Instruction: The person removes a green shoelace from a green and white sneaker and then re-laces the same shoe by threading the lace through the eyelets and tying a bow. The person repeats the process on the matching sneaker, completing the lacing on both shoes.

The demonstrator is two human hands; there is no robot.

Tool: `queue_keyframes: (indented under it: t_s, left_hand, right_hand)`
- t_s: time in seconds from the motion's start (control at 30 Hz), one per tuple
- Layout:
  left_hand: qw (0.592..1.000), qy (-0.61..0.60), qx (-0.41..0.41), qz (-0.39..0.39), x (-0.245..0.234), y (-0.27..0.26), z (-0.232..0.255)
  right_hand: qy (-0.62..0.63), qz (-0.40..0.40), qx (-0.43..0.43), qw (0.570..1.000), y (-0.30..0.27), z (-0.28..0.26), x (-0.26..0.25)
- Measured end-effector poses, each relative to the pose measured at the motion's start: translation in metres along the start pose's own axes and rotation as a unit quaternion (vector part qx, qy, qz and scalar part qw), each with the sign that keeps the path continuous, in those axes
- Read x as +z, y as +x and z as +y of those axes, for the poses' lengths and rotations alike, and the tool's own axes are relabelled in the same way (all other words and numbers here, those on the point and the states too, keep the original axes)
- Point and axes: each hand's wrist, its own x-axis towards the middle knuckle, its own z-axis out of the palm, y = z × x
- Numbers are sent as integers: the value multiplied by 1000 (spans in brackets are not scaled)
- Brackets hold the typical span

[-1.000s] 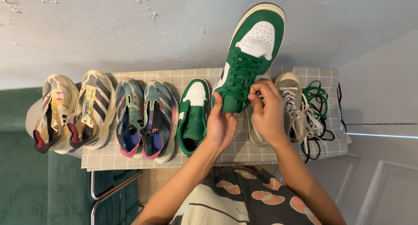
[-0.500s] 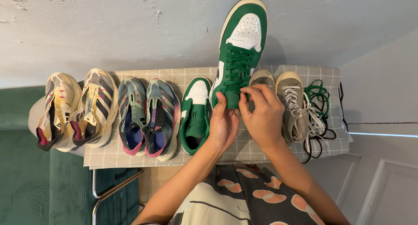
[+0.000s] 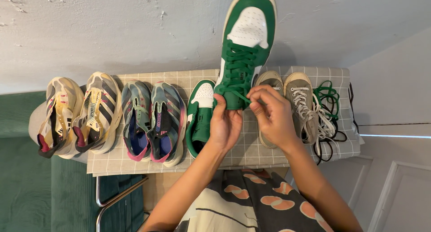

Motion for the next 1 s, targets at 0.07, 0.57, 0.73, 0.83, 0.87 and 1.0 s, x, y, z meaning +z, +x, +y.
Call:
queue_keyframes:
  t_s: [0.07,0.57,0.73,0.83,0.87,1.0]
  left_hand:
    - [1000,11,-4,-12,4,0,2]
    - [998,-14,-42,34,34,6,18]
    - [1000,-9,-28,-10,23,7,6]
    - [994,81,-34,68,22,5,4]
    - [993,95,-31,64,23,5,3]
    - [992,128,-7,18,32,2,1]
  right_hand:
    - [67,31,-15,997,-1,-1,1]
    - [12,141,-43,989,-6,15,18]
    - [-56,175,-25,983,-4,16,23]
    - [-79,189,-24,979,-1,17,26]
    - [-81,198,-18,977,0,18,27]
    - [-140,206,-41,967,0,25,25]
